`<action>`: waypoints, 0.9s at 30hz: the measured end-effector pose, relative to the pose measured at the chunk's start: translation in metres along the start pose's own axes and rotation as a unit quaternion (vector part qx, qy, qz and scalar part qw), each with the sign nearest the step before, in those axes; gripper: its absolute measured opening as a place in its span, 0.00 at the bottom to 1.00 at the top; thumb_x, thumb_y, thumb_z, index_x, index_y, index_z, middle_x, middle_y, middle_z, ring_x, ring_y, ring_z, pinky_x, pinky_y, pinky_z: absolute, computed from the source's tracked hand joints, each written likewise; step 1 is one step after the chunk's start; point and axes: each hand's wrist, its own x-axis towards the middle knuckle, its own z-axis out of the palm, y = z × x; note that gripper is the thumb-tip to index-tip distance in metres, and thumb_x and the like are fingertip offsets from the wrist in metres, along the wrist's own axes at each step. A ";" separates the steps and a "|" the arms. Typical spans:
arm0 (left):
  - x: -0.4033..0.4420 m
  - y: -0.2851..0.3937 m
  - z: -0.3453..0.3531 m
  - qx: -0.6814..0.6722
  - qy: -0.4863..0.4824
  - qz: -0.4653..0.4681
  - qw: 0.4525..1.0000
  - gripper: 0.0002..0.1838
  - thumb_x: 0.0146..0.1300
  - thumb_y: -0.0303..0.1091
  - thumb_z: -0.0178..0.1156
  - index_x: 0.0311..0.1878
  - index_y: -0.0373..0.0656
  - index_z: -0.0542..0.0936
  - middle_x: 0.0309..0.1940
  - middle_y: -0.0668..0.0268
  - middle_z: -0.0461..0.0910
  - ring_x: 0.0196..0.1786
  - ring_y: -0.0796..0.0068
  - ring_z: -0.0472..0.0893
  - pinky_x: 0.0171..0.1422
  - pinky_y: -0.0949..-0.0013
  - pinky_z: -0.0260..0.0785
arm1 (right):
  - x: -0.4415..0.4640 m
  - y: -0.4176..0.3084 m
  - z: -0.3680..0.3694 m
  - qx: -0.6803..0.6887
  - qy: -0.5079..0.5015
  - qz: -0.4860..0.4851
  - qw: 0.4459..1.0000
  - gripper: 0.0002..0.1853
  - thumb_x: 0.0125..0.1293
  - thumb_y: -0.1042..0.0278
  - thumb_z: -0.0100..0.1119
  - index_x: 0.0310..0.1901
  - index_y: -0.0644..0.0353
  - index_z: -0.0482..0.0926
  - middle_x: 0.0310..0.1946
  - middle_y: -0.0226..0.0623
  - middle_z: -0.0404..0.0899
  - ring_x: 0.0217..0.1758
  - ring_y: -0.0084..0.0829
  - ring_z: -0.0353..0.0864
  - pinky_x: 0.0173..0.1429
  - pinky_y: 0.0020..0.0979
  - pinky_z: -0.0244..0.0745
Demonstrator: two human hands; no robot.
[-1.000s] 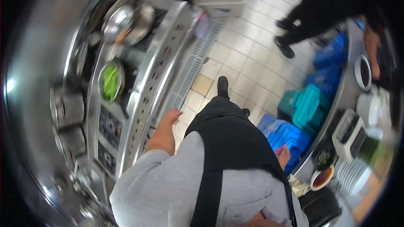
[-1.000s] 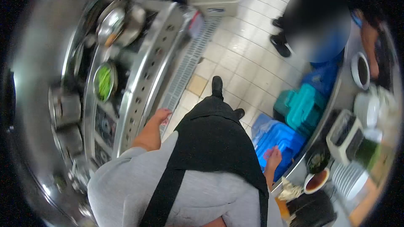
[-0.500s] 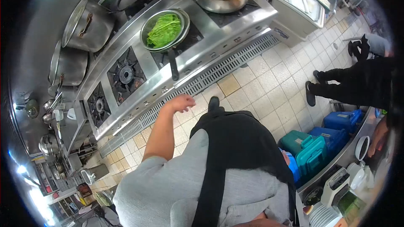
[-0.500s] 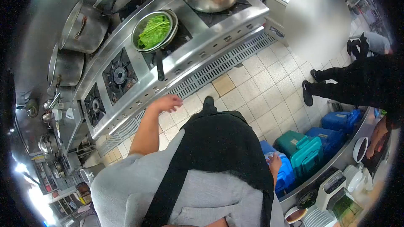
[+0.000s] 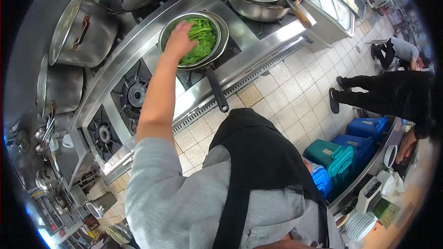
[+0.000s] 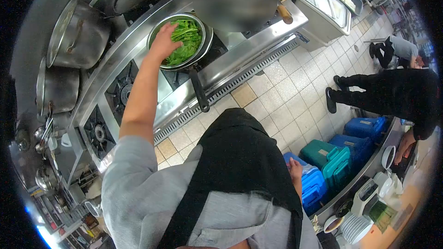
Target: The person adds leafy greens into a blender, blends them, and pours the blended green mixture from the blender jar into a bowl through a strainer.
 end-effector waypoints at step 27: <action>0.062 -0.048 0.002 -0.086 -0.115 -0.116 0.983 0.30 0.41 0.36 0.70 0.52 0.39 0.79 0.46 0.49 0.82 0.51 0.53 0.81 0.59 0.60 0.71 | -0.058 -0.023 0.010 0.076 0.073 0.068 0.992 0.17 0.68 0.50 0.58 0.45 0.57 0.76 0.28 0.30 0.77 0.25 0.27 0.76 0.29 0.30 0.70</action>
